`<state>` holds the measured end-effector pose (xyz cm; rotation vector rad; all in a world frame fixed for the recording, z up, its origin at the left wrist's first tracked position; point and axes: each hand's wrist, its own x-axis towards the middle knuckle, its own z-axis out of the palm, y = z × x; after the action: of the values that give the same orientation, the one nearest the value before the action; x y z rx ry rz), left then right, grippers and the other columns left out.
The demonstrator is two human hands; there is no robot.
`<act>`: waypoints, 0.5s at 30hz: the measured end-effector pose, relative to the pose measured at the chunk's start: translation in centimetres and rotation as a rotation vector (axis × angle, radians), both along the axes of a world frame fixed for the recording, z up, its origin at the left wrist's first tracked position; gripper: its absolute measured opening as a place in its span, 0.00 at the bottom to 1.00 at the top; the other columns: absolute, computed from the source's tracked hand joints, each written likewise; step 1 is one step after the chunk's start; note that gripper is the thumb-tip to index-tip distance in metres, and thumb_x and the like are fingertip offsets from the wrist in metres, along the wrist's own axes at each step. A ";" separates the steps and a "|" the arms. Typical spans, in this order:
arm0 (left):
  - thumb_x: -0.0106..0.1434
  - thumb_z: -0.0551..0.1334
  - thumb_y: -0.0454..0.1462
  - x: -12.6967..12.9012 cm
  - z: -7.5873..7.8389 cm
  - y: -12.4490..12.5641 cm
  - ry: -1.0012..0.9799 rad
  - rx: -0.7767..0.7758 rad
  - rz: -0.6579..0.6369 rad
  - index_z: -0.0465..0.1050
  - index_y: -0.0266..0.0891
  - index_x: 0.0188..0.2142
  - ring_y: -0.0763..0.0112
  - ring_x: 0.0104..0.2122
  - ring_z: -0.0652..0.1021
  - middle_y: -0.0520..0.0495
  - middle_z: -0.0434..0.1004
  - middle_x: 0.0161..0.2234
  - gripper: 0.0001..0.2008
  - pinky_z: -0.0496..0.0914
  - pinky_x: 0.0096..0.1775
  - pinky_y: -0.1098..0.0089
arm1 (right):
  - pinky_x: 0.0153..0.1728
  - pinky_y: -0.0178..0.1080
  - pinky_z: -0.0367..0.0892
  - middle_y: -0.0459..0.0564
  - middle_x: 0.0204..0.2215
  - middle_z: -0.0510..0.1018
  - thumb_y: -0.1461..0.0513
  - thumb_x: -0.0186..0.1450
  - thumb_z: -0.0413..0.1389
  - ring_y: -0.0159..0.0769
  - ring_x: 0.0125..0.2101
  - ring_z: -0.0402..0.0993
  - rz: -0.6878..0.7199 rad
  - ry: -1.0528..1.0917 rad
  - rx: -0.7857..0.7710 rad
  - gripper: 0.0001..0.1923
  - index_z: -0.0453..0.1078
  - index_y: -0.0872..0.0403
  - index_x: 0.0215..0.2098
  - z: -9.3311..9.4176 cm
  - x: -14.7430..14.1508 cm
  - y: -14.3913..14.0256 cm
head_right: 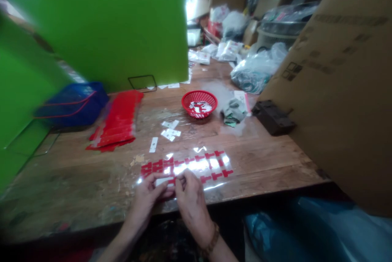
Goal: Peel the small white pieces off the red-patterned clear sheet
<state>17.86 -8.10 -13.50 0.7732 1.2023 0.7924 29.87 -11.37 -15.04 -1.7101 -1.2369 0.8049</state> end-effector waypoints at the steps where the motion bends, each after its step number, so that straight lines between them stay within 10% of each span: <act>1: 0.48 0.68 0.37 0.0 0.0 0.0 0.000 0.001 -0.006 0.68 0.32 0.36 0.62 0.28 0.81 0.41 0.81 0.28 0.17 0.74 0.33 0.69 | 0.26 0.31 0.61 0.43 0.22 0.69 0.65 0.60 0.49 0.31 0.24 0.66 0.003 0.010 -0.003 0.05 0.62 0.53 0.26 0.0 0.0 0.0; 15: 0.50 0.67 0.36 -0.7 -1.5 0.4 -0.044 -0.021 -0.026 0.67 0.33 0.37 0.64 0.25 0.80 0.45 0.79 0.22 0.16 0.74 0.30 0.70 | 0.28 0.32 0.59 0.44 0.23 0.69 0.67 0.61 0.48 0.32 0.26 0.65 0.031 -0.179 -0.002 0.06 0.63 0.53 0.27 0.2 -0.2 -0.2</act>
<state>17.19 -7.69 -14.99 0.7486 1.1573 0.7706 29.71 -11.57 -14.83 -1.7993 -1.3861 0.6822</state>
